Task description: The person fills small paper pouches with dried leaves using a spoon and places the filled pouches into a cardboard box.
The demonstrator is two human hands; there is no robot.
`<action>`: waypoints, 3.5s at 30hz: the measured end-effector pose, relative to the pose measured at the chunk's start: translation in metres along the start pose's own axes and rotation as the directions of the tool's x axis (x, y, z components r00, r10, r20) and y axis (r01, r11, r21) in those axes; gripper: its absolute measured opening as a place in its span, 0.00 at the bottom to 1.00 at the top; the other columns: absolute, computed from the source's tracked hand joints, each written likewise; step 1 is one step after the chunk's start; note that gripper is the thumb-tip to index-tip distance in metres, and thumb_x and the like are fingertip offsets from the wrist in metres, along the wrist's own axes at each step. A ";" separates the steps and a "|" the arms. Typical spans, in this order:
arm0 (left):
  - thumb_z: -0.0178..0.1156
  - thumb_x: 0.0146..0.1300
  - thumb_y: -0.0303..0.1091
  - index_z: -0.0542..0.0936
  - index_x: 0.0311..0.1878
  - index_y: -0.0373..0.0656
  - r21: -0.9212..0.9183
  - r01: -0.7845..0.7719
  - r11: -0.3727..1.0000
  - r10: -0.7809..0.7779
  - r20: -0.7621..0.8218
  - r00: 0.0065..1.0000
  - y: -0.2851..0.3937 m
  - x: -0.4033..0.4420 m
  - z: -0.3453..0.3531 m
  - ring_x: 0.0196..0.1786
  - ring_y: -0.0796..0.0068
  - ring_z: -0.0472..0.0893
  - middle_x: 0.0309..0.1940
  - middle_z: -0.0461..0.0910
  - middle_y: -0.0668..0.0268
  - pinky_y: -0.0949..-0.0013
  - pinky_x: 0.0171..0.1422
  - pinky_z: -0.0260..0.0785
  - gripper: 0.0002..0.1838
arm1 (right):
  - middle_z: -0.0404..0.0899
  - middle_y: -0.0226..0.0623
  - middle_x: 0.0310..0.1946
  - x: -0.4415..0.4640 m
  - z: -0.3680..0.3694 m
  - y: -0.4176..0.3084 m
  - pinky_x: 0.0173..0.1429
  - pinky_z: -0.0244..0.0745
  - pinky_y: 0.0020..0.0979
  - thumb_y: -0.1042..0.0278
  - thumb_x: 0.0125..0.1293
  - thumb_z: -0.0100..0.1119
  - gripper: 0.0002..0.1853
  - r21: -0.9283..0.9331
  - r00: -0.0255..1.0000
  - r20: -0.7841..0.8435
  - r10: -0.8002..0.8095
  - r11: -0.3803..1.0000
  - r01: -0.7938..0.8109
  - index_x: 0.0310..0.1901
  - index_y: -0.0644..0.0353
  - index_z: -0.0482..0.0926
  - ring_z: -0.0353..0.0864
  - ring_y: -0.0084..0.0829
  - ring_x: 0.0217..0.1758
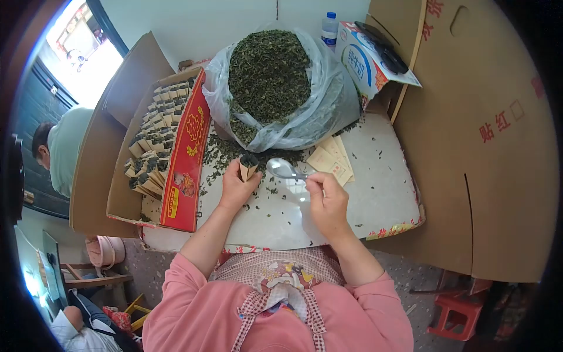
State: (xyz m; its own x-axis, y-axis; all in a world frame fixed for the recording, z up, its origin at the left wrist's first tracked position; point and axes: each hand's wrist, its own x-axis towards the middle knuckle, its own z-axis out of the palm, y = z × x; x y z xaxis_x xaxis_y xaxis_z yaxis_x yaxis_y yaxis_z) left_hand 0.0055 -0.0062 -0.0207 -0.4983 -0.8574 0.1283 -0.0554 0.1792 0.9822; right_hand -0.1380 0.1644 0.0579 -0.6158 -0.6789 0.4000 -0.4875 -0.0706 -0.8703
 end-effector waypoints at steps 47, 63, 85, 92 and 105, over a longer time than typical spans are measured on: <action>0.71 0.51 0.25 0.73 0.52 0.40 -0.061 0.166 0.984 -0.157 0.134 0.978 0.020 0.003 -0.006 0.45 0.81 0.75 0.43 0.78 0.70 0.74 0.54 0.68 0.24 | 0.79 0.34 0.34 0.096 0.009 -0.006 0.42 0.76 0.28 0.84 0.63 0.55 0.05 -0.053 0.880 0.434 -0.194 0.969 0.240 0.38 0.64 0.77 0.80 0.25 0.37; 0.73 0.50 0.26 0.72 0.50 0.39 -0.114 0.078 0.990 -0.070 0.071 0.995 0.020 -0.004 0.003 0.44 0.78 0.76 0.40 0.78 0.67 0.72 0.51 0.71 0.25 | 0.78 0.45 0.41 0.089 0.020 -0.026 0.49 0.78 0.42 0.74 0.46 0.61 0.13 0.088 0.291 0.626 -0.723 0.437 0.895 0.35 0.68 0.77 0.79 0.42 0.40; 0.66 0.56 0.25 0.67 0.60 0.39 0.076 -0.098 0.992 0.085 0.151 0.985 0.048 -0.041 -0.025 0.39 0.70 0.74 0.46 0.68 0.59 0.70 0.45 0.70 0.29 | 0.79 0.47 0.40 0.064 0.000 -0.045 0.48 0.77 0.43 0.79 0.48 0.61 0.11 0.000 0.408 0.525 -0.747 0.480 0.877 0.37 0.67 0.76 0.79 0.43 0.39; 0.69 0.56 0.24 0.67 0.61 0.39 -0.026 0.014 1.000 -0.009 0.190 0.982 0.115 -0.057 -0.049 0.56 0.76 0.74 0.53 0.73 0.64 0.70 0.59 0.68 0.30 | 0.80 0.44 0.43 0.038 -0.025 -0.012 0.47 0.74 0.27 0.84 0.66 0.54 0.08 0.100 0.883 0.201 -0.424 0.906 0.412 0.45 0.65 0.75 0.79 0.30 0.40; 0.71 0.57 0.32 0.69 0.57 0.37 0.435 0.146 0.889 0.060 -0.426 0.903 0.187 -0.041 -0.240 0.48 0.75 0.79 0.47 0.79 0.61 0.71 0.53 0.72 0.28 | 0.77 0.34 0.40 0.014 -0.025 0.047 0.47 0.71 0.21 0.81 0.68 0.55 0.05 0.186 0.958 0.280 -0.061 0.982 0.008 0.43 0.64 0.76 0.75 0.22 0.39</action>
State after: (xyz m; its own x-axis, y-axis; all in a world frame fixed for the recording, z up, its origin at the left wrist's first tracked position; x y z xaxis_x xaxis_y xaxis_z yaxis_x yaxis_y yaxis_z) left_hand 0.2227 -0.0536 0.1901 -0.0846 -0.9687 0.2333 -0.4981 0.2439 0.8321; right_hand -0.1848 0.1702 0.0298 -0.3867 -0.8507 0.3560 -0.3686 -0.2113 -0.9052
